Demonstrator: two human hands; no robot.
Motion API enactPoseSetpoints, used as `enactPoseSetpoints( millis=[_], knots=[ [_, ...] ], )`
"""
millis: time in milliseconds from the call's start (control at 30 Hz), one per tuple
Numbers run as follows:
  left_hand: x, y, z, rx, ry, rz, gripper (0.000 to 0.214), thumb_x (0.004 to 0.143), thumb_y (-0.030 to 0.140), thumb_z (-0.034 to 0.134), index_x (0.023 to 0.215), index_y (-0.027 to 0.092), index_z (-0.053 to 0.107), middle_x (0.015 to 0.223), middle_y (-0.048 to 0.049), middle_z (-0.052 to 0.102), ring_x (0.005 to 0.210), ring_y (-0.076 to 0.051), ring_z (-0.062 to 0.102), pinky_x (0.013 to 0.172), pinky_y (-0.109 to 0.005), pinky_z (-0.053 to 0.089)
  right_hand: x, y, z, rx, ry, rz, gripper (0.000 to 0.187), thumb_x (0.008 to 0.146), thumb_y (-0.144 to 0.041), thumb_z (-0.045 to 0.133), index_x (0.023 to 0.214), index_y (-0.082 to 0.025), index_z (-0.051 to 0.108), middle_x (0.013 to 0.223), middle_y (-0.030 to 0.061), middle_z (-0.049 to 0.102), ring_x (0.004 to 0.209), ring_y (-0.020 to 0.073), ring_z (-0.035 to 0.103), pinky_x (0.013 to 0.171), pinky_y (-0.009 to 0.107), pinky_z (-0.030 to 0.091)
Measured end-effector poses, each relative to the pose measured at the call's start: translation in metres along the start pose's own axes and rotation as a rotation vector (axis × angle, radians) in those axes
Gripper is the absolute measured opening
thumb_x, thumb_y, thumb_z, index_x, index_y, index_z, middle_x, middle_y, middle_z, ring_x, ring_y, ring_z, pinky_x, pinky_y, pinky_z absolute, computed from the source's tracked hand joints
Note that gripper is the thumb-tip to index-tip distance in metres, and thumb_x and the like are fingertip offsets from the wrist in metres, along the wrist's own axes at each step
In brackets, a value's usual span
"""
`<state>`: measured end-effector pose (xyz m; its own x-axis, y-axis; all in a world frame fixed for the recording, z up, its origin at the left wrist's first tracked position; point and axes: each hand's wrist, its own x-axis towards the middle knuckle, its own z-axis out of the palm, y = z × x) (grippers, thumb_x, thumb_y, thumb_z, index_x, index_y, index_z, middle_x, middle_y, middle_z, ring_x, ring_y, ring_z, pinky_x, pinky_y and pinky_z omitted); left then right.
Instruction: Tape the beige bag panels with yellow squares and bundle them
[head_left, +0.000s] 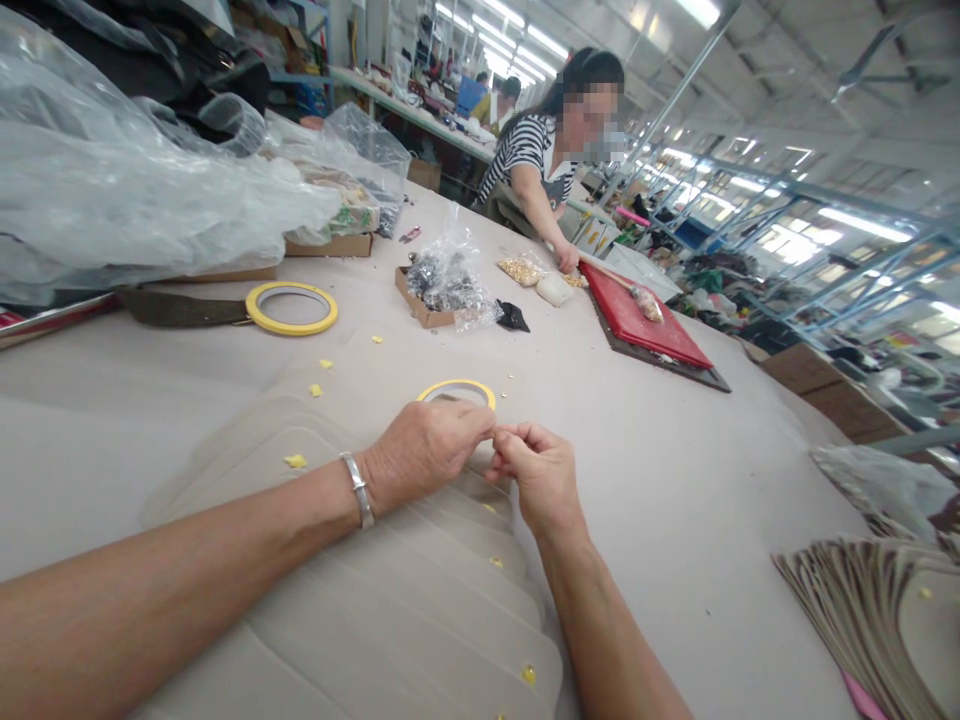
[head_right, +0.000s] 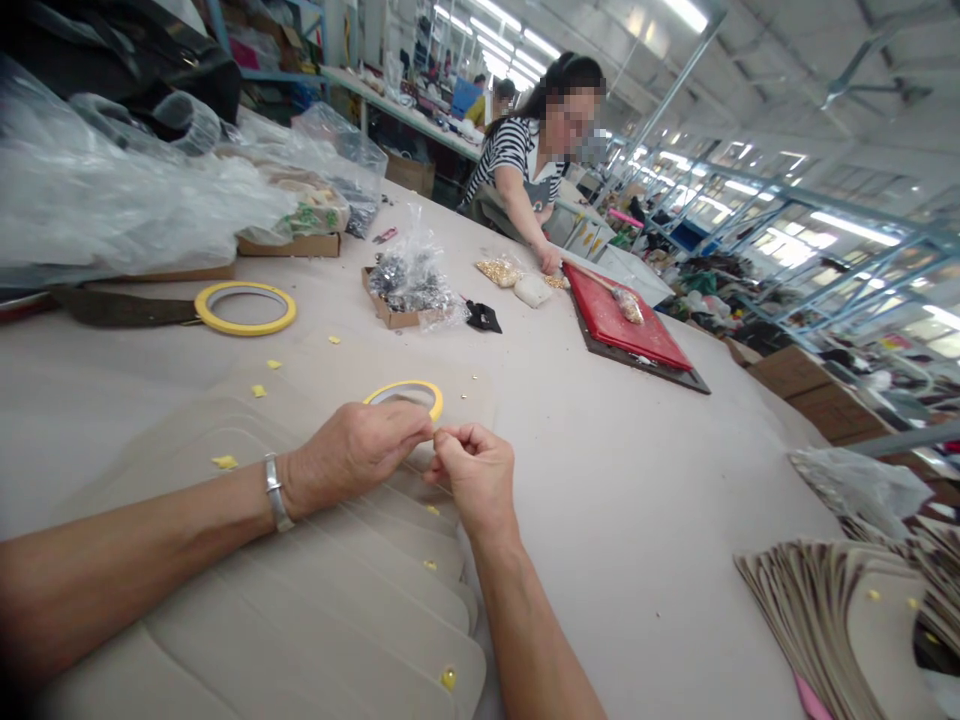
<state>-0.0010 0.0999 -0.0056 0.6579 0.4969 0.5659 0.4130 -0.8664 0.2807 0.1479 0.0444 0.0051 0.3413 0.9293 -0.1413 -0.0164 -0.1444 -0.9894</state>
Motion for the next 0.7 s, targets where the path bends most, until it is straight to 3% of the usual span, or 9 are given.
enactPoseSetpoints(
  millis=[200,300,400,467,567,700],
  knots=[
    [-0.001,-0.003,-0.003,0.155,0.081,0.076,0.017,0.092,0.017,0.041,0.080,0.018,0.053,0.070,0.0012,0.055,0.062,-0.014,0.051,0.054,-0.027,0.033,-0.002,-0.006,0.009,-0.136,0.069,-0.117,0.019,0.062,-0.030,0.068,0.068,-0.012,0.065,0.053,-0.0016,0.061,0.045,0.0100,0.057,0.045,0.019,0.049],
    [-0.001,0.001,-0.006,0.084,0.110,0.056,0.018,0.093,0.017,0.040,0.080,0.018,0.053,0.071,0.0010,0.057,0.065,-0.012,0.053,0.057,-0.025,0.036,0.003,-0.002,0.008,-0.064,0.065,-0.068,0.020,0.063,-0.031,0.068,0.069,-0.012,0.065,0.052,-0.0028,0.059,0.044,0.0094,0.055,0.046,0.021,0.052],
    [-0.003,0.005,-0.008,0.008,0.112,0.017,0.020,0.095,0.020,0.036,0.085,0.017,0.054,0.076,0.0003,0.058,0.071,-0.012,0.056,0.064,-0.023,0.040,0.015,0.007,-0.005,0.020,0.143,-0.001,0.020,0.060,-0.030,0.070,0.064,-0.013,0.062,0.050,-0.0044,0.055,0.043,0.0071,0.051,0.045,0.020,0.052],
    [-0.004,0.005,-0.006,0.045,0.060,-0.007,0.022,0.097,0.023,0.035,0.087,0.017,0.054,0.078,0.0001,0.059,0.073,-0.013,0.056,0.065,-0.025,0.040,0.023,0.013,-0.017,-0.001,0.132,0.070,0.022,0.058,-0.030,0.072,0.066,-0.012,0.062,0.051,-0.0034,0.057,0.043,0.0073,0.052,0.045,0.020,0.052],
    [-0.003,0.000,-0.002,0.170,-0.110,-0.067,0.021,0.097,0.026,0.036,0.090,0.019,0.054,0.080,-0.0003,0.059,0.073,-0.016,0.057,0.061,-0.028,0.038,0.029,0.017,-0.028,-0.103,0.024,0.142,0.029,0.060,-0.033,0.073,0.075,-0.010,0.066,0.055,-0.0007,0.061,0.044,0.0091,0.057,0.047,0.020,0.053],
    [0.000,-0.004,0.003,0.259,-0.317,-0.162,0.014,0.094,0.018,0.040,0.094,0.019,0.054,0.086,-0.0028,0.060,0.082,-0.021,0.058,0.059,-0.031,0.037,0.031,0.017,-0.025,-0.258,0.003,0.093,0.026,0.066,-0.036,0.068,0.075,-0.011,0.066,0.055,-0.0012,0.061,0.045,0.0096,0.058,0.048,0.020,0.052]
  ],
)
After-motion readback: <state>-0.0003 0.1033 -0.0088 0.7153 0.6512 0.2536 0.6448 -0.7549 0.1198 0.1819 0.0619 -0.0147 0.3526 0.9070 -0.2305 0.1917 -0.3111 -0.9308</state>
